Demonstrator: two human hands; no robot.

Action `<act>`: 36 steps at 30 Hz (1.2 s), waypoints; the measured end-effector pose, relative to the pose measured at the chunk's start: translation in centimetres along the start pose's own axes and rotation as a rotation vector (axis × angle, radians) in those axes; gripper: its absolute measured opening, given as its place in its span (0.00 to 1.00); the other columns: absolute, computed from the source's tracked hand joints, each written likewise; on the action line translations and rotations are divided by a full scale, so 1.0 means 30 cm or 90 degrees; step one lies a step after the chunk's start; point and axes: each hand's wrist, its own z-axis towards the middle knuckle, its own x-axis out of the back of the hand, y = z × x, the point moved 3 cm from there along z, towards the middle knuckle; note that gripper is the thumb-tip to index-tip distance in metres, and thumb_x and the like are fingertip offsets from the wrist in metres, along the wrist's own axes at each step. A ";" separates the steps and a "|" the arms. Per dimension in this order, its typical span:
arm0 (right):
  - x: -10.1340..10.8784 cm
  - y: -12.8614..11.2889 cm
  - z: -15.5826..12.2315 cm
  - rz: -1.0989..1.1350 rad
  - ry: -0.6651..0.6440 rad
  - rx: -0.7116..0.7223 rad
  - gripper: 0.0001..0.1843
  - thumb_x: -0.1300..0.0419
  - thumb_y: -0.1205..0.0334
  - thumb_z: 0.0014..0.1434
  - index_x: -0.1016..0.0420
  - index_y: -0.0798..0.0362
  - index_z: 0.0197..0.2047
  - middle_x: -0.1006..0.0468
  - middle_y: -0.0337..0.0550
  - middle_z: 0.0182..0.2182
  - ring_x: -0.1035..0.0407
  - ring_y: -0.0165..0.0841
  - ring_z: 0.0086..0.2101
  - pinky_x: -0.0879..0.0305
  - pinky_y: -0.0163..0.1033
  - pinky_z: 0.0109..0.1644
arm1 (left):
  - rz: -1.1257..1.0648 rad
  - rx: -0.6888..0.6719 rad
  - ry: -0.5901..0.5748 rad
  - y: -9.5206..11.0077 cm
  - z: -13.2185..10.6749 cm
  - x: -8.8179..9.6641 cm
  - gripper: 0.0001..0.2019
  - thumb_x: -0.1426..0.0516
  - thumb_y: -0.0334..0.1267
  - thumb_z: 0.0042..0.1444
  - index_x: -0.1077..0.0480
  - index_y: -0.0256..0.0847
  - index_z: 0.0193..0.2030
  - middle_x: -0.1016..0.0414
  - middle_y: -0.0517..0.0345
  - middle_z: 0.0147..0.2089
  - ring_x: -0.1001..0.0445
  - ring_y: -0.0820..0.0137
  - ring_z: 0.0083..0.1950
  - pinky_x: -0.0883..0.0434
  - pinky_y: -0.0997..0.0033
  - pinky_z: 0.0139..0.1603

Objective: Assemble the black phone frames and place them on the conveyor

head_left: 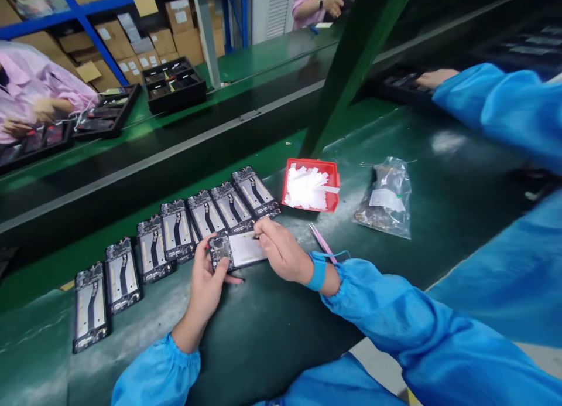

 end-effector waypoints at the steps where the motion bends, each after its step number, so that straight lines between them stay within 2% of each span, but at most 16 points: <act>1: -0.008 -0.003 -0.001 -0.019 -0.007 -0.005 0.08 0.56 0.65 0.71 0.40 0.49 0.40 0.31 0.40 0.30 0.37 0.38 0.30 0.40 0.43 0.37 | 0.003 0.004 -0.019 0.001 -0.002 -0.001 0.31 0.35 0.42 0.58 0.39 0.52 0.66 0.32 0.52 0.59 0.24 0.69 0.41 0.17 0.70 0.27; 5: -0.057 -0.017 -0.014 -0.076 -0.047 0.065 0.08 0.50 0.66 0.72 0.31 0.51 0.41 0.24 0.47 0.39 0.31 0.40 0.40 0.37 0.44 0.44 | -0.018 0.031 -0.074 -0.001 -0.010 -0.004 0.26 0.35 0.42 0.58 0.38 0.51 0.61 0.34 0.55 0.55 0.25 0.68 0.45 0.15 0.65 0.35; 7: -0.073 -0.018 -0.022 -0.086 -0.048 0.099 0.08 0.47 0.66 0.73 0.26 0.52 0.43 0.21 0.46 0.40 0.30 0.39 0.40 0.37 0.44 0.44 | -0.014 0.025 -0.080 -0.001 -0.011 -0.006 0.26 0.33 0.43 0.56 0.38 0.50 0.58 0.33 0.57 0.52 0.25 0.67 0.46 0.14 0.62 0.37; 10: -0.078 -0.016 -0.027 -0.098 -0.041 0.125 0.07 0.43 0.65 0.73 0.23 0.52 0.47 0.19 0.43 0.39 0.28 0.37 0.38 0.38 0.43 0.42 | 0.025 0.005 -0.046 0.002 -0.008 -0.008 0.26 0.32 0.45 0.54 0.37 0.48 0.55 0.33 0.58 0.50 0.24 0.69 0.43 0.15 0.63 0.34; 13: -0.078 -0.021 -0.029 -0.142 -0.070 0.144 0.09 0.42 0.63 0.72 0.23 0.54 0.51 0.19 0.46 0.39 0.29 0.38 0.39 0.37 0.44 0.41 | 0.054 -0.001 -0.009 0.007 -0.006 -0.009 0.24 0.32 0.46 0.55 0.36 0.47 0.54 0.32 0.60 0.46 0.24 0.71 0.38 0.16 0.65 0.29; 15: -0.077 -0.027 -0.030 -0.159 -0.074 0.164 0.08 0.42 0.65 0.71 0.23 0.56 0.49 0.19 0.47 0.39 0.29 0.39 0.38 0.36 0.44 0.41 | 0.056 -0.002 -0.006 0.009 -0.006 -0.009 0.26 0.32 0.46 0.55 0.36 0.48 0.56 0.31 0.59 0.46 0.23 0.70 0.38 0.16 0.65 0.29; 18: -0.071 -0.032 -0.032 -0.126 -0.037 0.169 0.06 0.41 0.68 0.70 0.23 0.55 0.46 0.18 0.46 0.40 0.29 0.37 0.38 0.36 0.44 0.41 | 0.056 0.000 -0.016 0.008 -0.008 -0.008 0.27 0.31 0.46 0.54 0.35 0.48 0.57 0.29 0.58 0.47 0.22 0.67 0.40 0.15 0.65 0.29; 22: -0.069 -0.031 -0.036 -0.114 -0.010 0.152 0.06 0.41 0.67 0.71 0.23 0.53 0.48 0.17 0.45 0.39 0.28 0.37 0.38 0.36 0.44 0.40 | 0.054 0.004 -0.017 0.004 -0.012 -0.007 0.25 0.31 0.46 0.52 0.33 0.47 0.54 0.29 0.59 0.48 0.22 0.68 0.40 0.15 0.63 0.31; 31: -0.068 -0.041 -0.041 -0.143 -0.028 0.163 0.08 0.43 0.66 0.72 0.22 0.53 0.49 0.18 0.46 0.39 0.28 0.38 0.38 0.38 0.45 0.39 | 0.063 0.002 -0.002 0.014 -0.019 -0.017 0.22 0.32 0.48 0.54 0.30 0.44 0.52 0.25 0.61 0.37 0.21 0.69 0.35 0.16 0.65 0.29; 36: -0.067 -0.051 -0.037 -0.162 -0.040 0.174 0.08 0.43 0.66 0.73 0.23 0.54 0.48 0.18 0.46 0.39 0.29 0.37 0.37 0.39 0.44 0.39 | 0.038 0.014 0.013 0.004 -0.022 -0.012 0.23 0.32 0.48 0.54 0.30 0.43 0.53 0.23 0.61 0.36 0.19 0.66 0.35 0.16 0.65 0.29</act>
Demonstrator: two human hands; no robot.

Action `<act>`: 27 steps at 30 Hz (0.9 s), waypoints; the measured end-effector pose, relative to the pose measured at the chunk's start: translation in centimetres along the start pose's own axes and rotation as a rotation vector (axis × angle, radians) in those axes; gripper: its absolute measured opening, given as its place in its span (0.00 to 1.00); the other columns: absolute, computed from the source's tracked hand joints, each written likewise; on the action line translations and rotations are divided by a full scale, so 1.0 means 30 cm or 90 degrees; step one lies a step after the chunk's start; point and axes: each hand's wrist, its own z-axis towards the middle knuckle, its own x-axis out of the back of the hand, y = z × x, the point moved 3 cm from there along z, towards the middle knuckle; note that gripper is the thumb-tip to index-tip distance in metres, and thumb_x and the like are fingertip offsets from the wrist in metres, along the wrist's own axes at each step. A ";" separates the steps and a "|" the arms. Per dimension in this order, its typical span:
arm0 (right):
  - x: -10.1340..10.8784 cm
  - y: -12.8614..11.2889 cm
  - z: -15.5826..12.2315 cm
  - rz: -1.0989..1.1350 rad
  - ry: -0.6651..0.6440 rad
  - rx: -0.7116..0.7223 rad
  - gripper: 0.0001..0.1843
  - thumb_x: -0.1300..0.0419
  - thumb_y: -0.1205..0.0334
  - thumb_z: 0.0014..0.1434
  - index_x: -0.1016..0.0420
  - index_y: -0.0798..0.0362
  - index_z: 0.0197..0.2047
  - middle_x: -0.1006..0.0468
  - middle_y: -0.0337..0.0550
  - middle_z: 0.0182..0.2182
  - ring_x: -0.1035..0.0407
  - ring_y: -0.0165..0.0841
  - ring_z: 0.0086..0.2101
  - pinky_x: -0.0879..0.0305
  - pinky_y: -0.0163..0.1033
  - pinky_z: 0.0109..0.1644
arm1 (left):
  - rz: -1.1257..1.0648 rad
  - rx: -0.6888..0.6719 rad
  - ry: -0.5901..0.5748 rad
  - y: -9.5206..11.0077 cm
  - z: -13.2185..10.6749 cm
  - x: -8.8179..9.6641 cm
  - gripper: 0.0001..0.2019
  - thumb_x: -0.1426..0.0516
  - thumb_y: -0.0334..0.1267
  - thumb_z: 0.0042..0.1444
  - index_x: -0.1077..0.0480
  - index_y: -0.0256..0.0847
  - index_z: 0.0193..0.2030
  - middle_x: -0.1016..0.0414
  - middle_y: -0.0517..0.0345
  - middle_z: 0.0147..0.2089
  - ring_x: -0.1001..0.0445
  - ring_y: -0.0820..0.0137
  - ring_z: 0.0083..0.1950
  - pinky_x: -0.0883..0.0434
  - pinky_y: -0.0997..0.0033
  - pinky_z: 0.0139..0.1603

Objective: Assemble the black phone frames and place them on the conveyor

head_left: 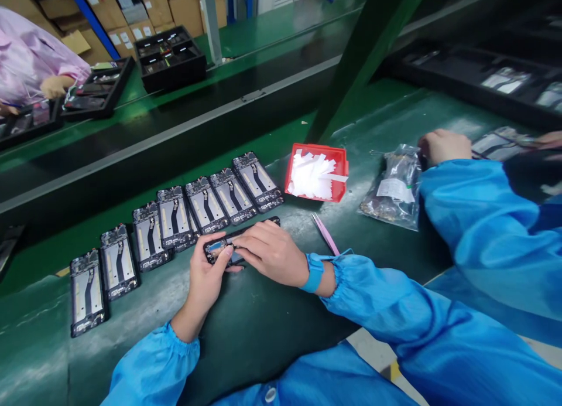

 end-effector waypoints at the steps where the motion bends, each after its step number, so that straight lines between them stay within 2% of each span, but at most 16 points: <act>1: 0.001 -0.002 0.002 -0.005 0.001 0.005 0.08 0.44 0.66 0.73 0.23 0.54 0.48 0.18 0.46 0.39 0.29 0.37 0.37 0.39 0.44 0.39 | -0.005 0.002 -0.001 -0.001 0.000 0.000 0.23 0.32 0.48 0.55 0.30 0.43 0.53 0.22 0.60 0.35 0.18 0.66 0.35 0.16 0.65 0.29; 7: 0.000 0.000 0.007 -0.016 0.009 0.016 0.07 0.43 0.68 0.71 0.23 0.56 0.48 0.20 0.47 0.38 0.30 0.38 0.37 0.40 0.44 0.39 | 0.002 -0.009 0.005 -0.002 -0.004 -0.004 0.24 0.31 0.47 0.53 0.30 0.43 0.54 0.20 0.57 0.42 0.17 0.64 0.38 0.16 0.65 0.30; 10: -0.005 0.001 0.006 -0.011 -0.002 0.010 0.08 0.43 0.68 0.71 0.23 0.55 0.48 0.20 0.47 0.38 0.30 0.38 0.37 0.39 0.44 0.40 | 0.017 -0.022 0.008 0.004 -0.008 -0.002 0.23 0.31 0.48 0.54 0.29 0.43 0.53 0.21 0.58 0.40 0.18 0.65 0.37 0.16 0.65 0.30; 12: -0.005 0.000 0.008 0.010 -0.016 0.016 0.08 0.44 0.68 0.71 0.23 0.54 0.49 0.20 0.48 0.39 0.30 0.39 0.39 0.37 0.45 0.42 | 0.040 -0.041 0.033 0.017 -0.007 0.008 0.21 0.33 0.49 0.56 0.29 0.43 0.52 0.22 0.59 0.38 0.19 0.67 0.34 0.17 0.68 0.27; 14: 0.009 0.005 0.015 0.057 0.005 0.009 0.09 0.44 0.67 0.71 0.24 0.52 0.51 0.20 0.48 0.42 0.28 0.39 0.42 0.33 0.46 0.45 | 0.057 -0.063 0.072 0.034 -0.002 0.025 0.21 0.33 0.49 0.57 0.29 0.43 0.52 0.24 0.58 0.40 0.21 0.69 0.33 0.19 0.72 0.24; 16: 0.036 0.027 0.026 0.105 0.076 -0.040 0.10 0.43 0.67 0.69 0.26 0.51 0.52 0.21 0.48 0.45 0.28 0.40 0.45 0.31 0.47 0.50 | 0.057 -0.085 0.118 0.054 0.008 0.045 0.21 0.33 0.48 0.57 0.29 0.44 0.53 0.26 0.58 0.44 0.22 0.70 0.35 0.20 0.74 0.23; 19: 0.066 0.087 0.036 0.100 0.167 -0.168 0.17 0.40 0.69 0.61 0.28 0.52 0.53 0.24 0.51 0.49 0.30 0.45 0.52 0.33 0.52 0.57 | 0.061 -0.111 0.164 0.074 0.027 0.069 0.21 0.33 0.49 0.57 0.28 0.43 0.52 0.29 0.57 0.46 0.23 0.70 0.37 0.19 0.72 0.24; 21: 0.057 0.131 0.037 0.104 0.149 -0.243 0.21 0.39 0.70 0.56 0.29 0.53 0.54 0.24 0.52 0.49 0.29 0.45 0.50 0.32 0.52 0.57 | 0.084 -0.122 0.173 0.078 0.037 0.079 0.21 0.33 0.49 0.56 0.28 0.42 0.52 0.30 0.57 0.46 0.24 0.70 0.37 0.19 0.71 0.25; 23: 0.030 0.167 0.034 0.152 0.089 -0.300 0.23 0.38 0.71 0.56 0.29 0.52 0.55 0.22 0.46 0.44 0.27 0.40 0.43 0.29 0.46 0.51 | 0.106 -0.127 0.171 0.076 0.041 0.084 0.21 0.33 0.49 0.57 0.29 0.42 0.52 0.31 0.56 0.46 0.25 0.70 0.37 0.19 0.70 0.25; 25: 0.005 0.188 0.030 0.203 0.051 -0.326 0.23 0.37 0.71 0.56 0.30 0.52 0.55 0.22 0.42 0.40 0.28 0.35 0.37 0.29 0.42 0.46 | 0.121 -0.128 0.159 0.071 0.039 0.084 0.21 0.34 0.49 0.58 0.29 0.42 0.53 0.31 0.56 0.46 0.25 0.69 0.38 0.19 0.70 0.26; 27: -0.009 0.194 0.028 0.225 0.049 -0.325 0.22 0.37 0.71 0.57 0.30 0.53 0.55 0.22 0.42 0.41 0.28 0.35 0.38 0.29 0.41 0.45 | 0.138 -0.137 0.148 0.071 0.035 0.081 0.20 0.35 0.49 0.59 0.30 0.42 0.53 0.32 0.55 0.48 0.26 0.68 0.40 0.19 0.71 0.28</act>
